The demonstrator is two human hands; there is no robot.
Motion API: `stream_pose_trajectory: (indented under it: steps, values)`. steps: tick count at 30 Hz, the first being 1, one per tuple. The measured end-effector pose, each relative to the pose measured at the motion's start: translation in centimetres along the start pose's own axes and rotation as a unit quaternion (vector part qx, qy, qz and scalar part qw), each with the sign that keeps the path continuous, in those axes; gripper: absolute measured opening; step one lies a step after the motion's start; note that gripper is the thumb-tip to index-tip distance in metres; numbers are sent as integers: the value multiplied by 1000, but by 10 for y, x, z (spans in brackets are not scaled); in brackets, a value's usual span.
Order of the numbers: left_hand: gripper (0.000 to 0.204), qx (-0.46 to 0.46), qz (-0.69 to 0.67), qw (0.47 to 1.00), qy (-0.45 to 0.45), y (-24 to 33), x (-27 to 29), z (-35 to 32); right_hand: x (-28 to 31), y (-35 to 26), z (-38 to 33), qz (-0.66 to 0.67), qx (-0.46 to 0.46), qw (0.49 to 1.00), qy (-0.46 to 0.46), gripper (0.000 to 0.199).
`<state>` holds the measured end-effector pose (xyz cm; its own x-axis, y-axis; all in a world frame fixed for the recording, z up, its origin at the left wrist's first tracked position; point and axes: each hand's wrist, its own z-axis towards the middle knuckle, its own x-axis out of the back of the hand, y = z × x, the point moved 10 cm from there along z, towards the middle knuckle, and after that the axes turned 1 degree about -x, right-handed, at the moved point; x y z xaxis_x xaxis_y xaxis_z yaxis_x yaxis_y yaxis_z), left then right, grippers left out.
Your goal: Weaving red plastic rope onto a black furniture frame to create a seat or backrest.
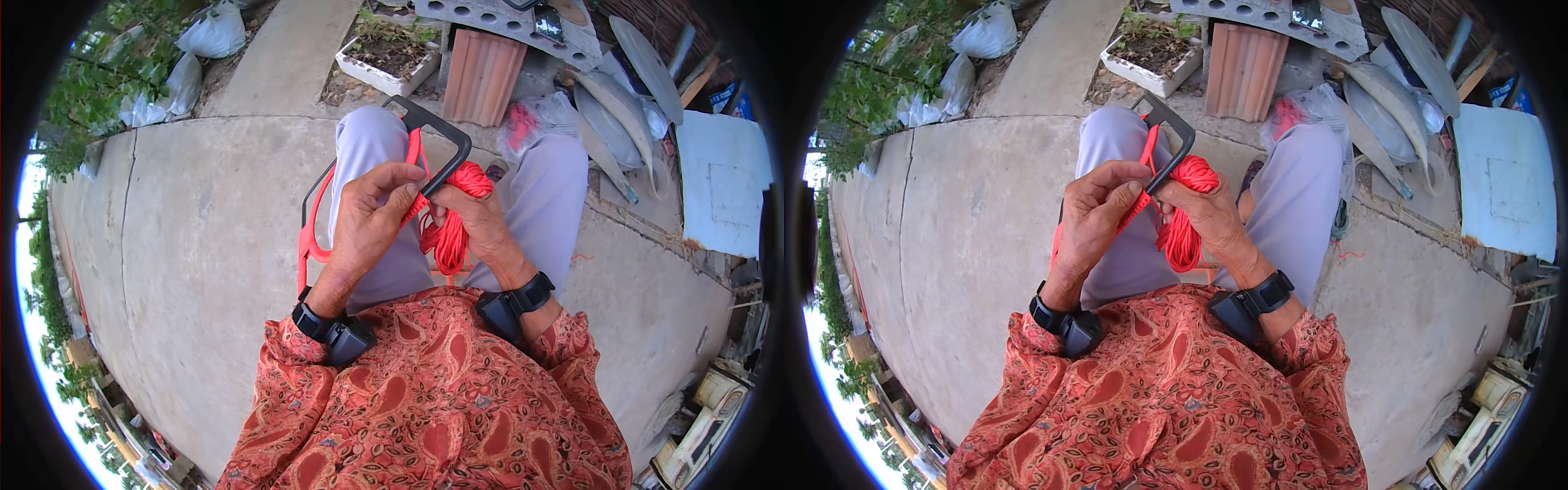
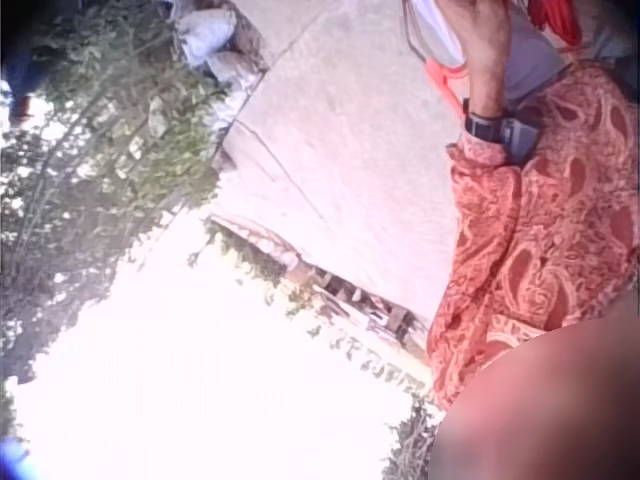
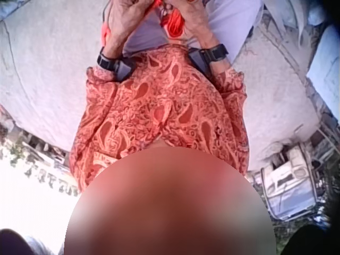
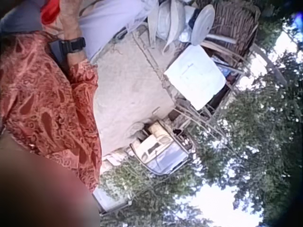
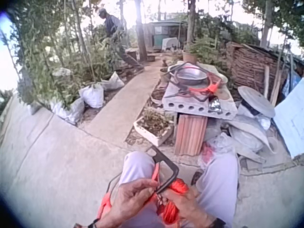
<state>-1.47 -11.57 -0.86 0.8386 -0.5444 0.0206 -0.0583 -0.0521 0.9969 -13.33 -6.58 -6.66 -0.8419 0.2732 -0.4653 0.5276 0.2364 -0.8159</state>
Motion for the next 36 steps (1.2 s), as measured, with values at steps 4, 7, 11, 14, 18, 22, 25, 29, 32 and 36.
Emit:
stream_pose_trajectory:
  steps: [4, 7, 11, 14, 18, 22, 25, 29, 32, 36]
  values:
    - [17, -125, 169, 977, 45, 20, 9, 3, -5, -9, 2, -61, 30, 996, -64, 8]
    - [20, -36, 115, 992, 23, 5, 6, 11, -8, -12, 3, -60, 23, 996, -65, 7]
    - [17, -44, 61, 997, 22, -1, 2, 28, -8, -12, 5, -43, 22, 997, -57, 11]
    - [13, 28, -42, 998, 34, -15, 3, 27, -8, -10, 0, 5, 10, 999, -43, 11]
    - [7, 63, -55, 995, 52, -11, 6, 13, 8, 2, -12, 49, -29, 998, -4, 12]
    - [5, 48, -81, 994, 48, -14, 4, 9, 2, 14, -16, 82, -71, 994, -28, 13]
    - [5, 49, -54, 996, 44, -13, 4, 7, 3, 14, -19, 94, -76, 993, -10, 13]
    - [7, -25, -21, 999, 34, -3, 6, 5, -10, 18, -38, 201, -168, 963, -68, 18]
    - [8, -118, 17, 993, 5, 17, -1, 1, -18, 8, -41, 221, -130, 962, -93, 22]
    - [10, -125, 61, 990, -5, 25, -8, -5, -18, 5, -33, 174, -79, 979, -73, 26]
